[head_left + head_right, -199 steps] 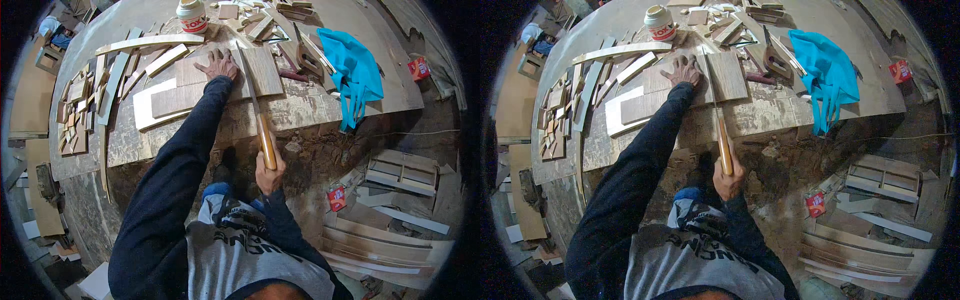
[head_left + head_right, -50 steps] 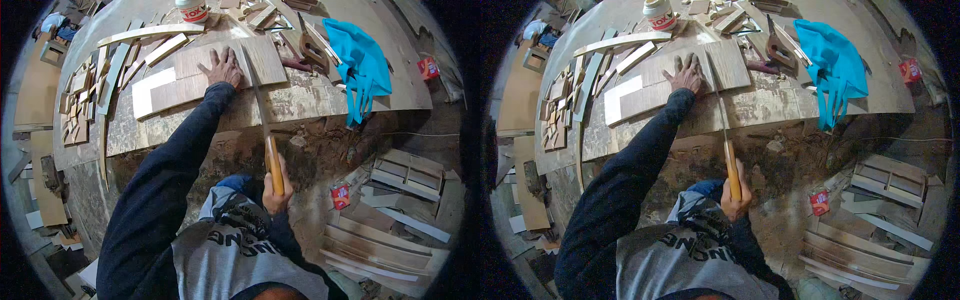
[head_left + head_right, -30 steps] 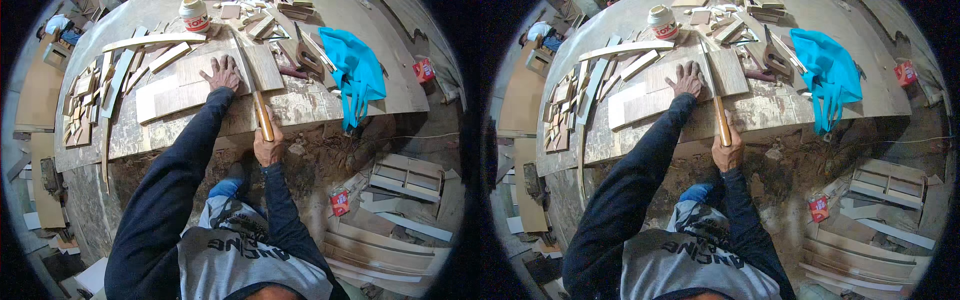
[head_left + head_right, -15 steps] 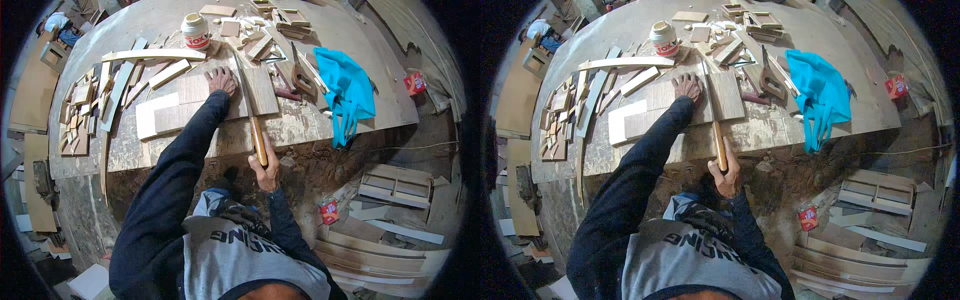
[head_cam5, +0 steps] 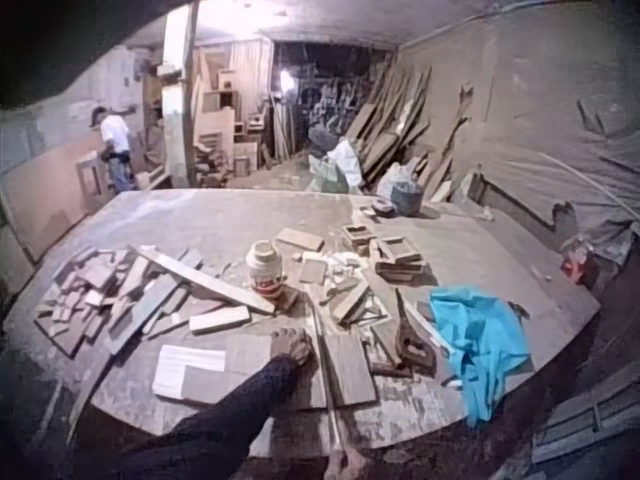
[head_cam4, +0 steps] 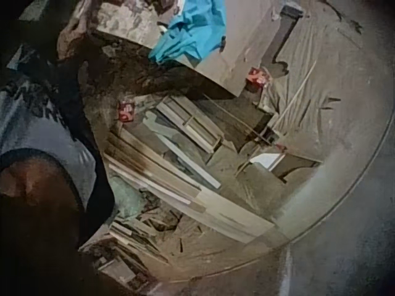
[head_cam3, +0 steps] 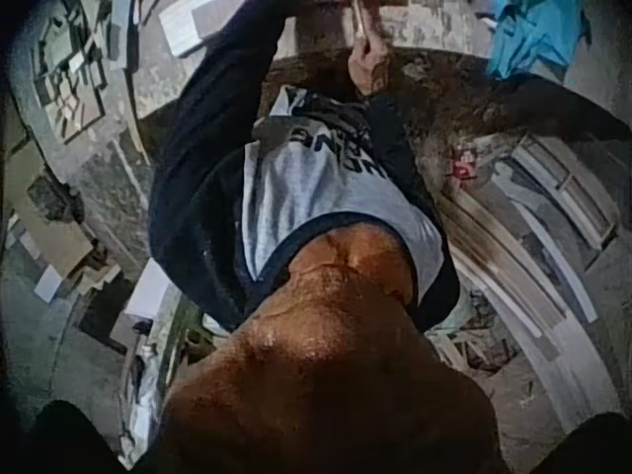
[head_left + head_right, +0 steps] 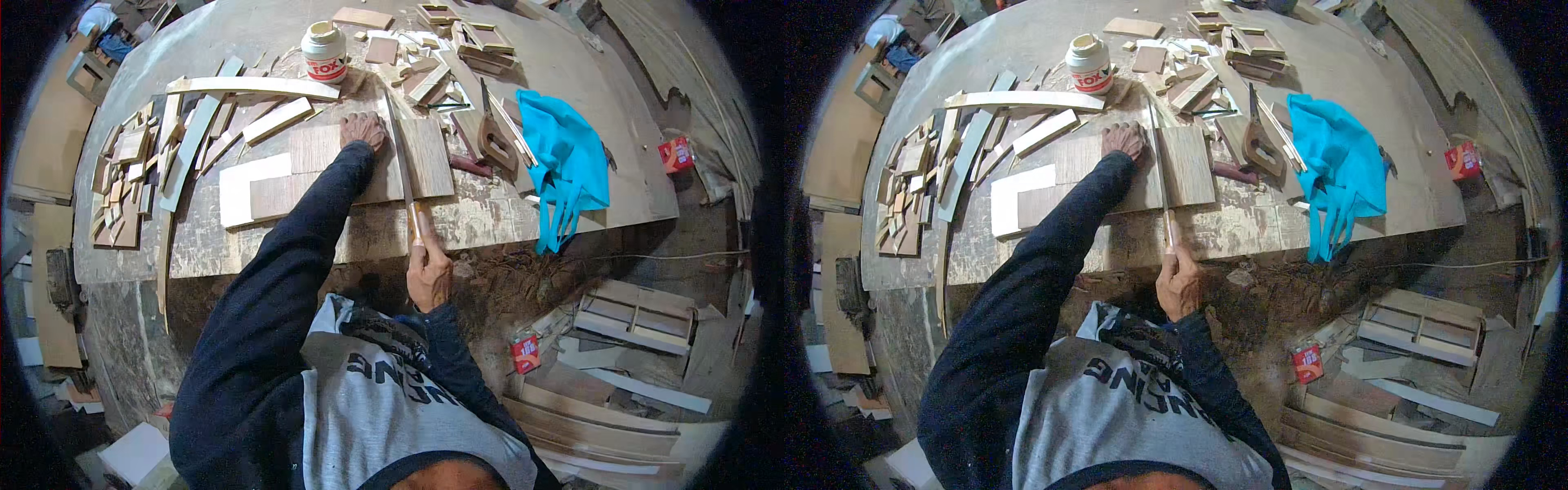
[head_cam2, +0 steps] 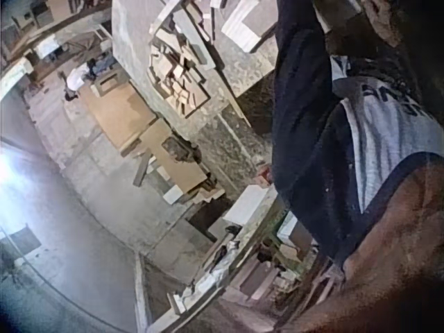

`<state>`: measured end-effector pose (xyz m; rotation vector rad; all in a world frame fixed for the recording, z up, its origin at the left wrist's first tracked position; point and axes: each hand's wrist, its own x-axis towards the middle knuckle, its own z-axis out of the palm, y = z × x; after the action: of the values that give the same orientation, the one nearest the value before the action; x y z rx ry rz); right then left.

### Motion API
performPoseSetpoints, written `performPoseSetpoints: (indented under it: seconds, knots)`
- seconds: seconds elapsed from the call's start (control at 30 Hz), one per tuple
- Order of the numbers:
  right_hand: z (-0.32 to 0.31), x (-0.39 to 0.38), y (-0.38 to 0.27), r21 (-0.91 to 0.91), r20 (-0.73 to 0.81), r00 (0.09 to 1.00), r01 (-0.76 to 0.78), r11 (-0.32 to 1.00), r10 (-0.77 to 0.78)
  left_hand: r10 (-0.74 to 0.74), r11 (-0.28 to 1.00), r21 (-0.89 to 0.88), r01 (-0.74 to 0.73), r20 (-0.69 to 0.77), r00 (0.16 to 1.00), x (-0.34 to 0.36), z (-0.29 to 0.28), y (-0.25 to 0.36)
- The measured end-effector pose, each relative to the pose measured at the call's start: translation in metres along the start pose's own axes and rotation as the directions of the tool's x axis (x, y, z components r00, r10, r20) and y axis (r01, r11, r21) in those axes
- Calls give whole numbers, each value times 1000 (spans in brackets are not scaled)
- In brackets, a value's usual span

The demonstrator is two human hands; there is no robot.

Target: The person cuts a piece of wood using a hand saw, sands wooden pieces with a sanding block, and fits the pieces together on the workbench.

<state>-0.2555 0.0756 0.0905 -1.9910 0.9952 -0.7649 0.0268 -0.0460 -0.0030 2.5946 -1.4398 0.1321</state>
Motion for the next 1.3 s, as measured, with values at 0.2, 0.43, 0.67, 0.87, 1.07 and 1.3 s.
performPoseSetpoints:
  seconds: [0.2,0.43,0.67,0.87,1.07,1.3]
  knots:
    - [-8,2,0,254,144,955,-288,923,258,-58,998,-31,57,-11,998,-2,3,-1]
    - [-5,4,-3,73,-16,993,-117,990,118,-117,992,-47,115,-48,992,2,-5,7]
    - [-8,-32,-7,169,-49,986,-146,975,157,-115,990,-92,108,-65,991,0,-1,9]
    - [-24,-85,4,63,-96,995,-19,998,25,-107,993,-51,107,-1,994,3,-3,4]
    - [-13,-32,-20,36,-66,990,-121,992,123,-46,998,-47,49,56,997,1,-7,-1]
    - [5,-5,-1,121,-97,992,-62,991,74,-11,1000,-5,11,36,999,3,-5,6]
